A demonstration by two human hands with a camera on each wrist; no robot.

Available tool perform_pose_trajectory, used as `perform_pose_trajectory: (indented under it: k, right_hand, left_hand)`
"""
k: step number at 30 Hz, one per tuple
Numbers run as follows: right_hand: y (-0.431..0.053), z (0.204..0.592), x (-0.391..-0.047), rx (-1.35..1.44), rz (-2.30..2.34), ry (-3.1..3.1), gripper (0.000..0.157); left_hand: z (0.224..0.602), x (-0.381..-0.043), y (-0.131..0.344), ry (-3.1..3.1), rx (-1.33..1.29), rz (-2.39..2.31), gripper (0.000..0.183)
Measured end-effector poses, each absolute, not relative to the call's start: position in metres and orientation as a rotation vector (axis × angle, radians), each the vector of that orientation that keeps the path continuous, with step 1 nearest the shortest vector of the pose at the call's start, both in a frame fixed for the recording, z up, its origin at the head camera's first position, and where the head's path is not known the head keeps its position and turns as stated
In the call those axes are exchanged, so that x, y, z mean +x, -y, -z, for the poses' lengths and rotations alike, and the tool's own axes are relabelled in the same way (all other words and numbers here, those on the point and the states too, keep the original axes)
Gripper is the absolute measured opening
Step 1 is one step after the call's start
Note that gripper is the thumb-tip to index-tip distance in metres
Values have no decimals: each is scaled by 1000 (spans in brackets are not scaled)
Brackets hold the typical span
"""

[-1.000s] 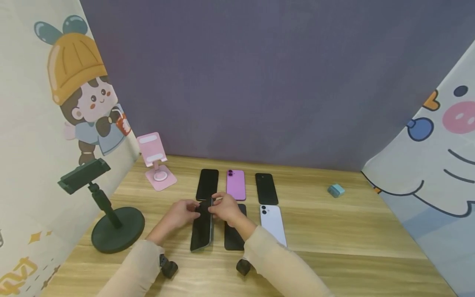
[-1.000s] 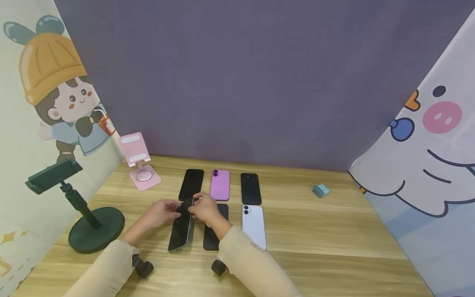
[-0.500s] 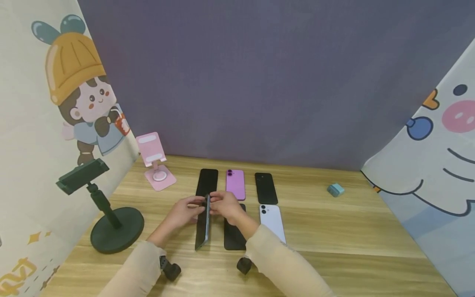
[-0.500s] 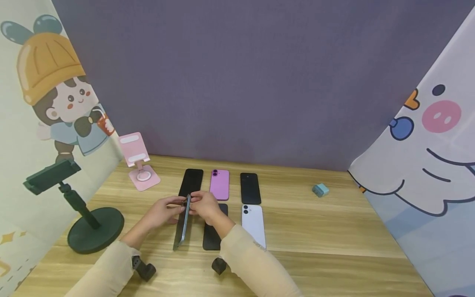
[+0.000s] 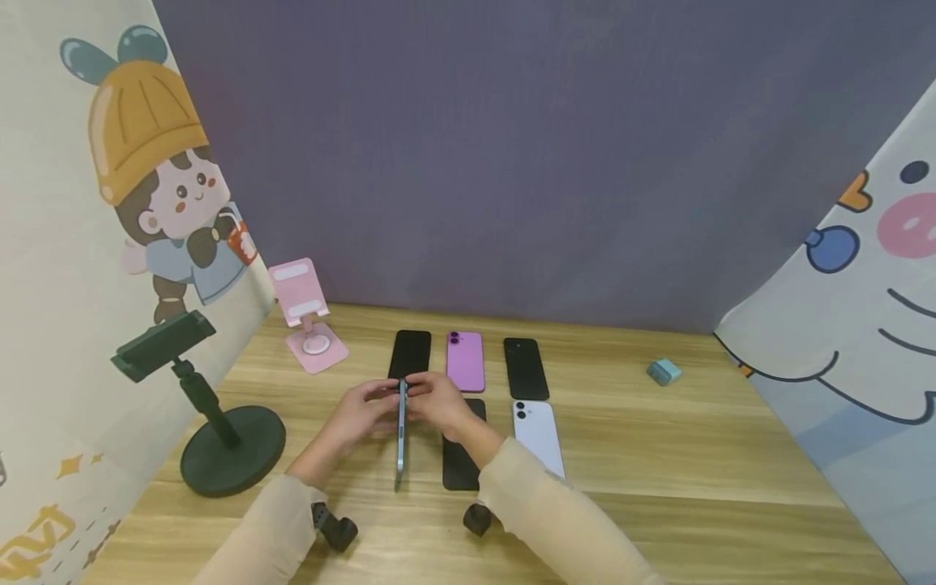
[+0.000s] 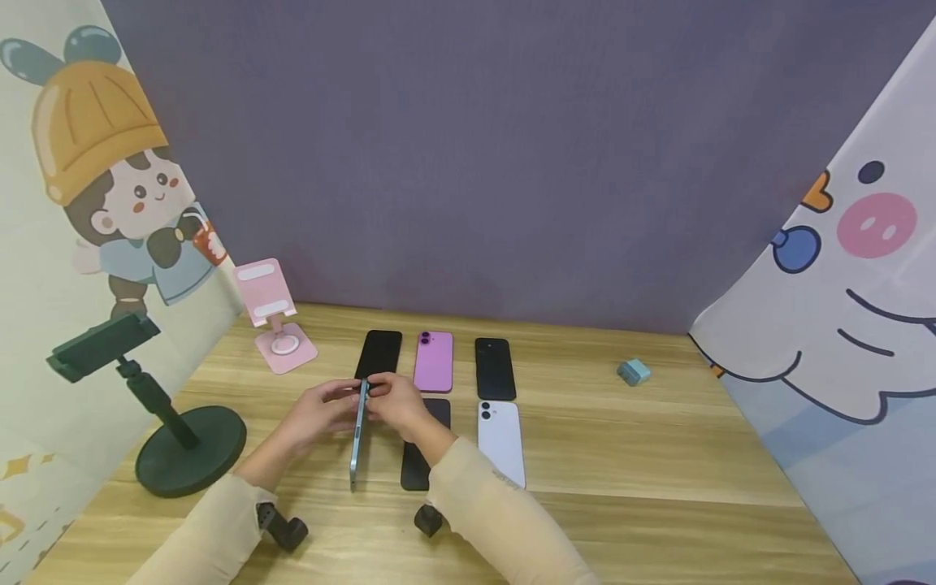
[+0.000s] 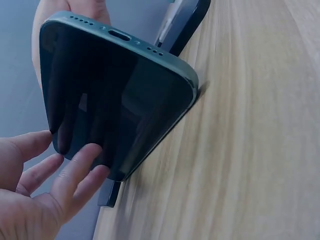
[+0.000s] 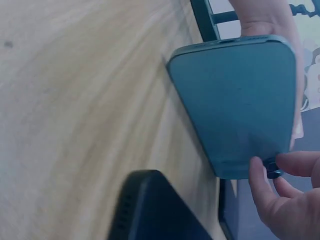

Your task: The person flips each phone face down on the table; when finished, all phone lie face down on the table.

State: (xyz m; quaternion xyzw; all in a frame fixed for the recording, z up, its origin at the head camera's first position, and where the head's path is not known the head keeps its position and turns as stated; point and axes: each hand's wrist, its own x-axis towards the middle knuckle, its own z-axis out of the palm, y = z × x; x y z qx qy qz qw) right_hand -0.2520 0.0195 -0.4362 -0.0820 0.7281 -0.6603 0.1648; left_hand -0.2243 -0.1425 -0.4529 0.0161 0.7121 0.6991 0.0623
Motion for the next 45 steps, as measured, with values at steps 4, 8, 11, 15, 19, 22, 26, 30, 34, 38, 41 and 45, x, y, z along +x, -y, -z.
perform_pose_trajectory:
  k: [4, 8, 11, 15, 19, 22, 26, 30, 34, 38, 41, 45]
  right_hand:
    - [-17, 442, -251, -247, 1848, -2088, 43]
    - [-15, 446, -250, -259, 1776, -2150, 37]
    - [-13, 448, -249, -274, 1711, -2215, 35]
    - [-11, 450, -247, -286, 1554, -2378, 37]
    - [-10, 455, -247, -280, 1356, -2551, 36]
    - [-10, 457, -249, -288, 1247, -2623, 35]
    - [-9, 458, -251, -303, 1146, -2676, 37]
    - [-9, 457, -252, -299, 1066, -2725, 38]
    - [-8, 456, -251, -273, 1030, -2754, 37]
    - [-7, 455, -250, -233, 1020, -2754, 37]
    - [-6, 454, -249, -224, 1006, -2745, 37]
    - [-8, 451, -253, -268, 932, -2759, 36]
  left_hand:
    - [451, -224, 144, -2125, 18, -2140, 46]
    - [450, -225, 147, -2152, 56, -2122, 50]
    - [449, -225, 150, -2261, 71, -2060, 44]
    - [449, -225, 155, -2415, 22, -1948, 41]
    - [452, -225, 159, -2591, -24, -1725, 39]
    - [452, -226, 162, -2731, -8, -1493, 36]
    - [451, -227, 163, -2783, 33, -1324, 36]
    - [454, -230, 163, -2755, 42, -1295, 39]
    - [457, -232, 162, -2780, 39, -1251, 38]
    - [457, -234, 161, -2822, 67, -1173, 37]
    - [455, -236, 160, -2839, 100, -1127, 35]
    - [452, -239, 159, -2833, 132, -1088, 35]
